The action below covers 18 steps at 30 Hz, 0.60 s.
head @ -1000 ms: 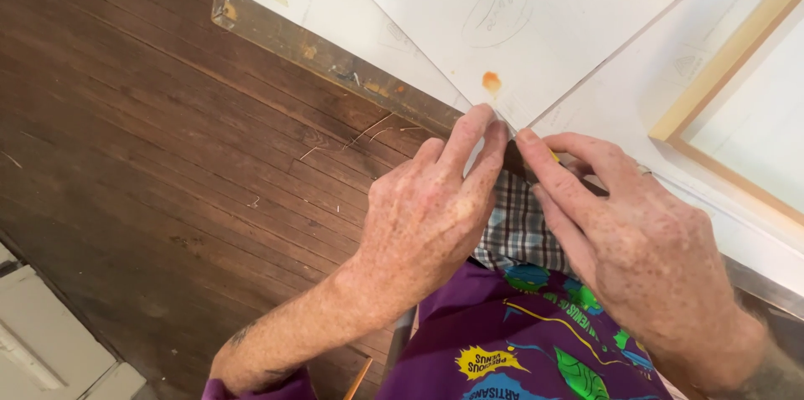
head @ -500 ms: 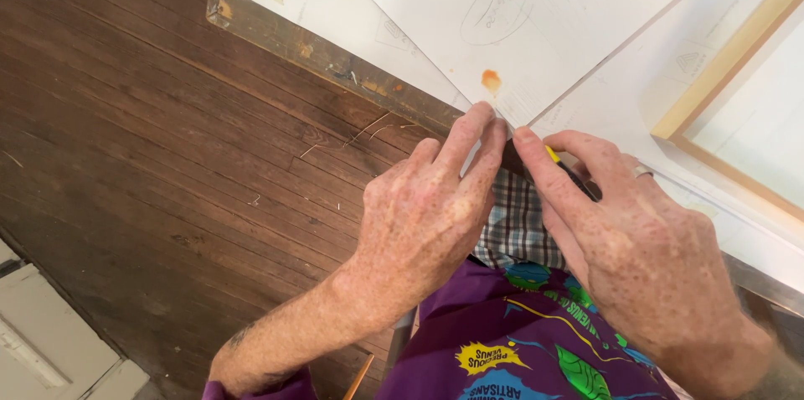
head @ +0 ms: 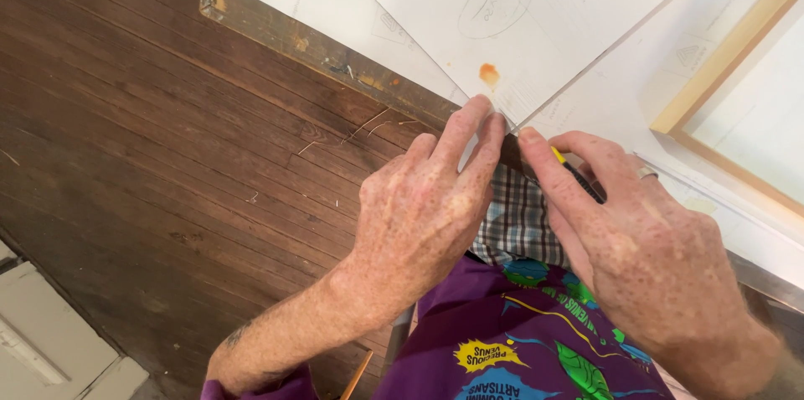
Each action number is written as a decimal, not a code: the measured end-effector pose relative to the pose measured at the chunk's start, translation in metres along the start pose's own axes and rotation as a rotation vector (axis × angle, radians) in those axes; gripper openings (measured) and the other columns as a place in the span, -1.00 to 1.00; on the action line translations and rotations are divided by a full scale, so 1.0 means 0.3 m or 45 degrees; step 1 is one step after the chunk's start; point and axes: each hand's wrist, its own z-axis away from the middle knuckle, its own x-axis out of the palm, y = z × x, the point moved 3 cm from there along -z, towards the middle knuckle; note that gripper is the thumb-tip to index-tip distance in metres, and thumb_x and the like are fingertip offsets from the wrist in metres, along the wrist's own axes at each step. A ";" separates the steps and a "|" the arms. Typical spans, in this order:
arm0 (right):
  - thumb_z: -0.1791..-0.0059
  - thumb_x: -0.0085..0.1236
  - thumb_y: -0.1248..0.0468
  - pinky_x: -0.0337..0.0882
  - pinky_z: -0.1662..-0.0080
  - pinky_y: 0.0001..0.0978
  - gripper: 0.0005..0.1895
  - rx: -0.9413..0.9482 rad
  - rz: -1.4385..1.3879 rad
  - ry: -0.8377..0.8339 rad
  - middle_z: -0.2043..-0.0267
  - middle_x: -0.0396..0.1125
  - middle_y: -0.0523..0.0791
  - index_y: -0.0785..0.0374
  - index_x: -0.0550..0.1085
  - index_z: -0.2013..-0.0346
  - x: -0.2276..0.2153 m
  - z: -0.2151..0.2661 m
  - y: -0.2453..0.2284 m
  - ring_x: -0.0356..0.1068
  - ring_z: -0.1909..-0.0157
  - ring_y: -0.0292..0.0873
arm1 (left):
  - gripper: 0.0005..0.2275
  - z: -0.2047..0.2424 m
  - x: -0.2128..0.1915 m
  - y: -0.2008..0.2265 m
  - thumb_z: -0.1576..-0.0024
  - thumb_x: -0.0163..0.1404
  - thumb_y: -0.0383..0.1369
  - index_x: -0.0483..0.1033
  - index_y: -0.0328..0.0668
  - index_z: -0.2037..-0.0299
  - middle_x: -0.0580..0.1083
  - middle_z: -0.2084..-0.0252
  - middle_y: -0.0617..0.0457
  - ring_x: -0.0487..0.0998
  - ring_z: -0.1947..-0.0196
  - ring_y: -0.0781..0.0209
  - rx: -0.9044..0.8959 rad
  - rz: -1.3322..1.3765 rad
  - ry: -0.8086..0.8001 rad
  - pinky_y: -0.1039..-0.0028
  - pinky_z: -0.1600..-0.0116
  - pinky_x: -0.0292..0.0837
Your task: Cutting thin plastic spacers to size and fitting them into the inner edges of a wooden picture frame.
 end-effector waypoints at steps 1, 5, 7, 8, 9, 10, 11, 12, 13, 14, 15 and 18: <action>-0.04 0.15 0.11 0.44 0.52 -0.58 -0.43 -0.001 -0.020 -0.002 -0.17 0.33 -0.41 -0.14 0.39 -0.39 0.001 0.001 0.001 0.45 0.14 -0.47 | -0.67 0.001 0.000 0.001 -0.14 0.02 -0.49 0.55 -0.11 -0.13 0.46 -0.22 0.17 0.41 0.46 0.29 0.002 -0.019 0.016 0.51 0.44 0.37; -0.07 0.13 0.10 0.38 0.54 -0.60 -0.45 -0.001 0.014 0.000 -0.16 0.32 -0.44 -0.17 0.38 -0.39 0.007 0.016 0.001 0.45 0.17 -0.48 | -0.67 0.002 0.003 0.002 -0.15 0.03 -0.48 0.52 -0.14 -0.15 0.46 -0.23 0.13 0.44 0.44 0.25 -0.003 0.025 -0.014 0.46 0.43 0.41; -0.05 0.12 0.09 0.42 0.48 -0.59 -0.42 -0.005 0.006 -0.012 -0.17 0.31 -0.43 -0.17 0.37 -0.41 0.012 0.025 0.004 0.46 0.13 -0.48 | -0.69 0.003 0.003 0.002 -0.16 0.03 -0.48 0.53 -0.12 -0.13 0.46 -0.22 0.15 0.43 0.44 0.28 -0.002 0.002 0.007 0.49 0.44 0.38; -0.05 0.12 0.09 0.42 0.48 -0.59 -0.42 -0.005 0.005 -0.013 -0.17 0.31 -0.43 -0.17 0.37 -0.41 0.011 0.030 0.005 0.46 0.13 -0.48 | -0.69 0.003 0.001 0.002 -0.16 0.03 -0.48 0.53 -0.12 -0.13 0.46 -0.22 0.15 0.43 0.44 0.28 -0.002 0.002 0.005 0.49 0.44 0.38; -0.04 0.13 0.10 0.42 0.51 -0.58 -0.40 -0.001 -0.008 -0.034 -0.18 0.31 -0.43 -0.17 0.36 -0.41 0.012 0.034 0.008 0.46 0.14 -0.47 | -0.69 0.002 -0.002 0.002 -0.16 0.02 -0.50 0.53 -0.13 -0.13 0.47 -0.21 0.15 0.43 0.44 0.28 0.001 0.006 0.018 0.50 0.43 0.38; -0.02 0.14 0.10 0.42 0.54 -0.57 -0.39 0.003 -0.021 -0.055 -0.19 0.30 -0.42 -0.17 0.35 -0.41 0.013 0.039 0.011 0.46 0.16 -0.46 | -0.69 0.000 -0.004 0.002 -0.16 0.02 -0.51 0.54 -0.14 -0.12 0.47 -0.20 0.14 0.43 0.44 0.28 0.004 0.010 0.031 0.51 0.42 0.39; -0.02 0.14 0.10 0.42 0.54 -0.57 -0.39 0.003 -0.023 -0.055 -0.19 0.30 -0.42 -0.17 0.35 -0.41 0.012 0.040 0.012 0.46 0.16 -0.46 | -0.69 0.002 -0.003 0.004 -0.16 0.02 -0.51 0.54 -0.14 -0.12 0.47 -0.20 0.14 0.43 0.44 0.28 0.005 0.009 0.029 0.51 0.42 0.39; -0.04 0.13 0.06 0.39 0.53 -0.62 -0.41 0.000 0.053 -0.051 -0.18 0.30 -0.46 -0.22 0.36 -0.40 0.010 0.041 0.012 0.44 0.24 -0.50 | -0.69 0.003 -0.001 0.005 -0.16 0.02 -0.51 0.53 -0.14 -0.12 0.47 -0.21 0.13 0.43 0.44 0.27 0.001 0.015 0.022 0.49 0.44 0.39; -0.06 0.12 0.01 0.36 0.53 -0.67 -0.43 -0.003 0.133 -0.045 -0.17 0.29 -0.49 -0.27 0.36 -0.40 0.008 0.041 0.014 0.42 0.31 -0.53 | -0.69 0.002 0.002 0.005 -0.16 0.02 -0.51 0.53 -0.14 -0.12 0.47 -0.21 0.13 0.43 0.44 0.26 -0.002 0.023 0.018 0.48 0.46 0.39; -0.06 0.12 0.01 0.36 0.53 -0.67 -0.43 -0.002 0.135 -0.044 -0.17 0.29 -0.49 -0.27 0.36 -0.40 0.002 0.038 0.018 0.42 0.31 -0.53 | -0.69 0.001 0.003 0.004 -0.16 0.02 -0.51 0.53 -0.14 -0.12 0.47 -0.21 0.13 0.43 0.44 0.26 -0.001 0.023 0.021 0.48 0.46 0.39; -0.06 0.12 0.02 0.39 0.51 -0.65 -0.43 -0.015 0.085 -0.050 -0.18 0.30 -0.47 -0.23 0.36 -0.41 -0.002 0.036 0.021 0.43 0.18 -0.55 | -0.67 0.003 0.004 0.004 -0.14 0.02 -0.51 0.53 -0.15 -0.13 0.46 -0.22 0.12 0.43 0.45 0.26 0.001 0.031 0.015 0.47 0.46 0.39; -0.09 0.12 0.06 0.43 0.47 -0.60 -0.47 -0.081 -0.080 0.006 -0.16 0.33 -0.38 -0.07 0.42 -0.37 -0.001 0.036 0.043 0.44 0.13 -0.52 | -0.65 0.008 0.007 0.003 -0.13 0.02 -0.50 0.51 -0.15 -0.14 0.46 -0.23 0.11 0.43 0.45 0.26 -0.002 0.026 0.005 0.47 0.48 0.40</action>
